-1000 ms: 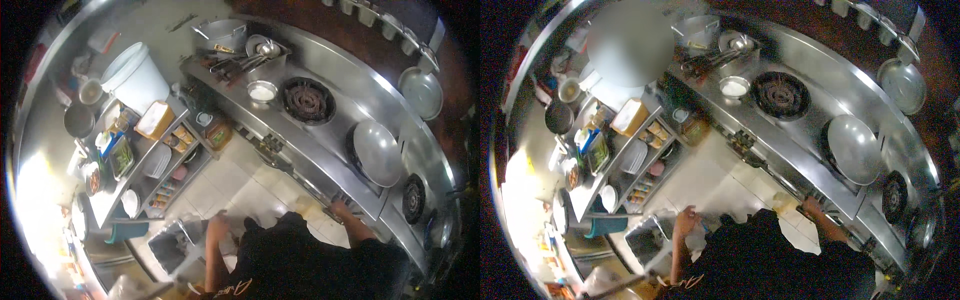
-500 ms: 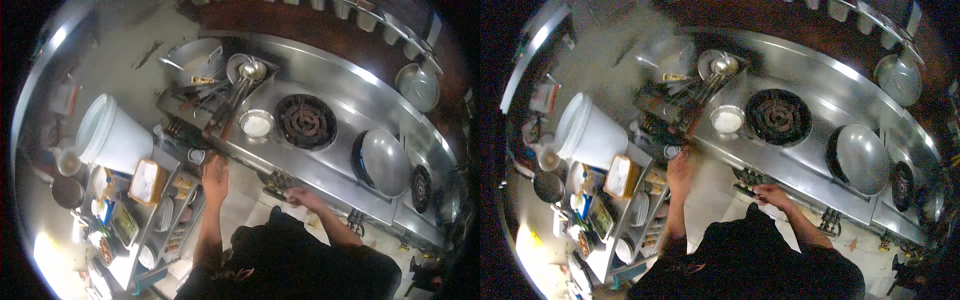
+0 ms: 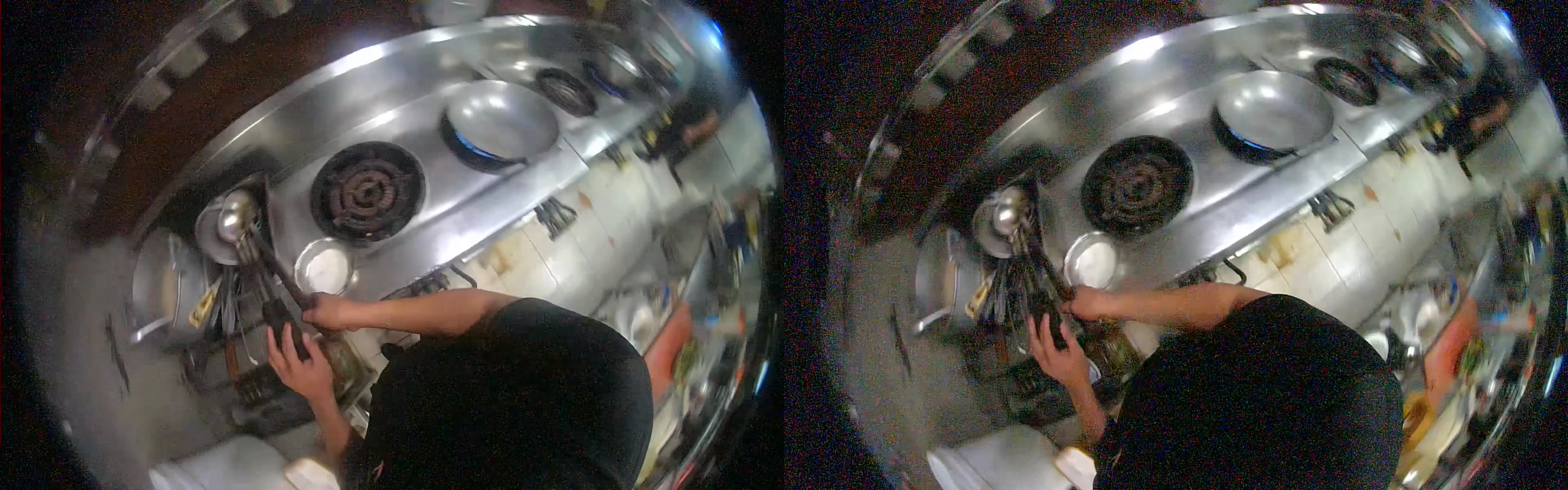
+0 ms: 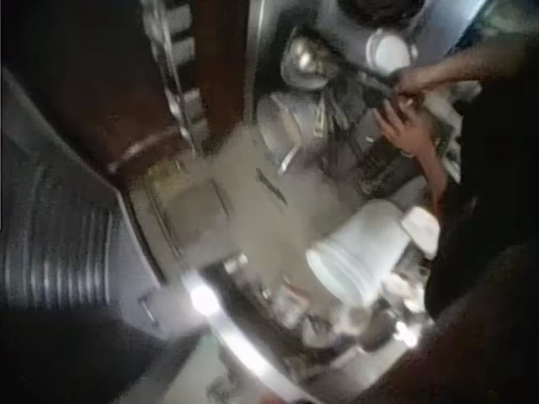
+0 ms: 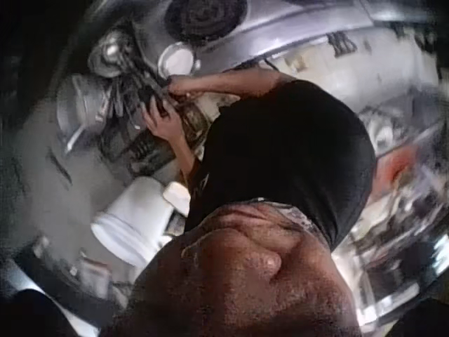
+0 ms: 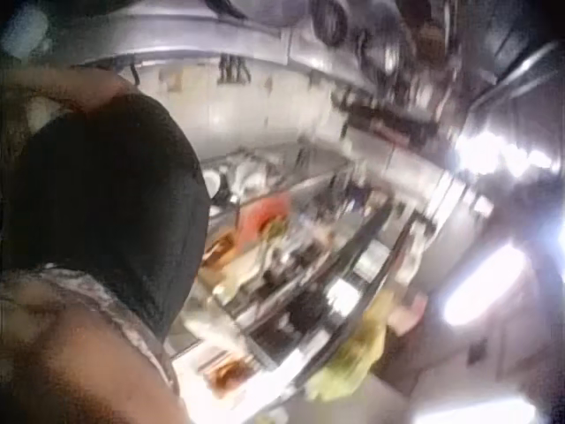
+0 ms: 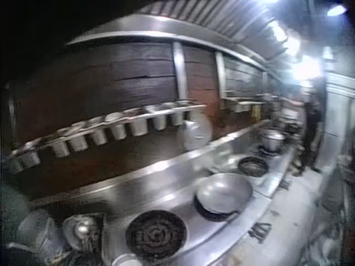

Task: The person covers a pot with a lid, wipes the stove area with a towel, discards waste into a bin, and cleans a metal tray holding vegetables with a towel before moving it.

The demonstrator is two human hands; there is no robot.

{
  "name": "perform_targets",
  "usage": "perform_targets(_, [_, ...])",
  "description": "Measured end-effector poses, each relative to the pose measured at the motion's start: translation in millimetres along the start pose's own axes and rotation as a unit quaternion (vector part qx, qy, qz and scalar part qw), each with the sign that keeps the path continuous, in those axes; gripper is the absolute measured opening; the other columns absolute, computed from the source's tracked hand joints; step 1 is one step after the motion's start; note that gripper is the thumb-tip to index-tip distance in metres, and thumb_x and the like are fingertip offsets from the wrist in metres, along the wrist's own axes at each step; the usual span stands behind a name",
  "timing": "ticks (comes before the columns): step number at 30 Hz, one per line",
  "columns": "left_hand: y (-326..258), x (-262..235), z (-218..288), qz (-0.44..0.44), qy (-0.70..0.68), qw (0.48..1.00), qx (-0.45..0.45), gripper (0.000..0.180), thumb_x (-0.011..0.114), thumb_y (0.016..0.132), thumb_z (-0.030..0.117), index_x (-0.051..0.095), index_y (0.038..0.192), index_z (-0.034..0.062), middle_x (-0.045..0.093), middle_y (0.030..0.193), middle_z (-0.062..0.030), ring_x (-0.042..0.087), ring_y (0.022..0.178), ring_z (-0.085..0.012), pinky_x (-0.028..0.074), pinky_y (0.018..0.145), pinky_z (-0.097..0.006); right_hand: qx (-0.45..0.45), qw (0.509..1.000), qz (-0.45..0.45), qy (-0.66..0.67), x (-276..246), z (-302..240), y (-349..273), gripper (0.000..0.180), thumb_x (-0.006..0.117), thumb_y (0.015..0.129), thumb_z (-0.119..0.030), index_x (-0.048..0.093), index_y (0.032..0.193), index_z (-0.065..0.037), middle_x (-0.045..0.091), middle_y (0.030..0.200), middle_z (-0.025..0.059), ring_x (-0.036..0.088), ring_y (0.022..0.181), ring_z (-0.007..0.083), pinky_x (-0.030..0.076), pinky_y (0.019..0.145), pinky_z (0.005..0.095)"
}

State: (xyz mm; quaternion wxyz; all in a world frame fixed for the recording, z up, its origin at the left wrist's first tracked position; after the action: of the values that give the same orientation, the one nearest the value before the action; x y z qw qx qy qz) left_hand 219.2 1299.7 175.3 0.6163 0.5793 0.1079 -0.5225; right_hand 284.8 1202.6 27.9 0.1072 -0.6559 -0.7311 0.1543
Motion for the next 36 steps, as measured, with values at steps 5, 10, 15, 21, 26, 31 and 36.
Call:
perform_targets(5, [-3.9,-8.8,-11.9,-0.014,-0.003,1.0,0.02,0.025,0.057,0.079,0.018,0.057,0.101,0.004,0.046,0.118,-0.0156,0.046,0.105,-0.0338,0.039,0.083,-0.043,-0.06,0.929,0.138,-0.338,-61.6,-3.4,-37.8,0.025,0.053,0.074,-0.018,0.05,0.089,0.002,0.058,0.082,0.0233,0.057,0.074,0.037,0.045,0.063,0.0445])
perform_targets(10, [-6.4,-7.8,-16.1,-0.017,-0.022,0.999,0.042,0.027,0.057,0.079,0.017,0.056,0.102,0.0046,0.044,0.12,-0.0156,0.045,0.107,-0.0341,0.038,0.084,-0.044,-0.116,0.928,0.123,-0.333,-76.2,42.8,-59.5,0.022,0.05,0.07,-0.011,0.05,0.089,0.001,0.056,0.072,0.0208,0.055,0.068,0.0391,0.043,0.06,0.0459])
perform_targets(15, [-6.2,-9.9,-12.0,-0.068,-0.048,0.996,0.019,0.032,0.056,0.079,0.017,0.052,0.109,0.0047,0.041,0.122,-0.0167,0.041,0.111,-0.0345,0.034,0.09,-0.045,-0.167,0.979,0.115,-0.028,-94.8,16.4,-158.4,0.027,0.052,0.071,-0.014,0.05,0.095,-0.002,0.048,0.06,0.0062,0.05,0.051,0.0157,0.041,0.045,0.0291])
perform_targets(21, [-3.1,-22.1,10.2,0.019,0.047,0.999,-0.016,0.045,0.053,0.081,0.023,0.042,0.121,0.0062,0.037,0.127,-0.0151,0.035,0.117,-0.0333,0.028,0.095,-0.045,-0.144,0.954,0.253,0.076,-183.8,57.3,-232.8,0.024,0.055,0.075,-0.016,0.048,0.091,0.0,0.048,0.06,0.0034,0.044,0.04,0.0105,0.038,0.035,0.0278])
perform_targets(26, [-4.8,-10.9,58.5,0.064,0.042,0.997,0.015,0.047,0.056,0.078,0.02,0.043,0.12,0.0053,0.036,0.128,-0.016,0.033,0.119,-0.0329,0.025,0.098,-0.043,-0.023,0.889,0.397,0.227,-260.8,137.3,-321.0,0.024,0.057,0.076,-0.016,0.051,0.092,0.001,0.046,0.054,0.0023,0.045,0.039,0.0109,0.039,0.033,0.0251])
perform_targets(31, [-12.1,16.9,90.9,0.042,0.11,0.993,0.028,0.042,0.052,0.08,0.026,0.047,0.116,0.0047,0.035,0.129,-0.0135,0.028,0.122,-0.0329,0.011,0.101,-0.052,-0.009,0.79,0.53,0.308,-338.4,189.2,-375.4,0.014,0.052,0.076,-0.012,0.042,0.075,-0.004,0.043,0.051,0.0033,0.044,0.036,0.0126,0.038,0.031,0.0279])
perform_targets(36, [0.8,29.4,78.0,0.052,0.229,0.972,0.011,0.039,0.054,0.078,0.026,0.051,0.112,0.0072,0.039,0.125,-0.013,0.03,0.12,-0.0323,0.011,0.101,-0.054,0.033,0.814,0.459,0.354,-353.3,217.8,-369.9,0.012,0.051,0.076,-0.011,0.041,0.075,-0.004,0.043,0.049,0.0026,0.042,0.035,0.0126,0.038,0.031,0.0283])
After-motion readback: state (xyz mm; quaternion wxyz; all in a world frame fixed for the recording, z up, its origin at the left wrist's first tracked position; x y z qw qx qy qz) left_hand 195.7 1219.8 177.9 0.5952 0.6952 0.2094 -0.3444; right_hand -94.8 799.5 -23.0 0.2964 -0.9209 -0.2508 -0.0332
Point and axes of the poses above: each hand's wrist, its own y-axis towards the middle knuckle, its own x-axis out of the palm, z = x × y, the point moved 9 cm from there along y, towards the middle knuckle
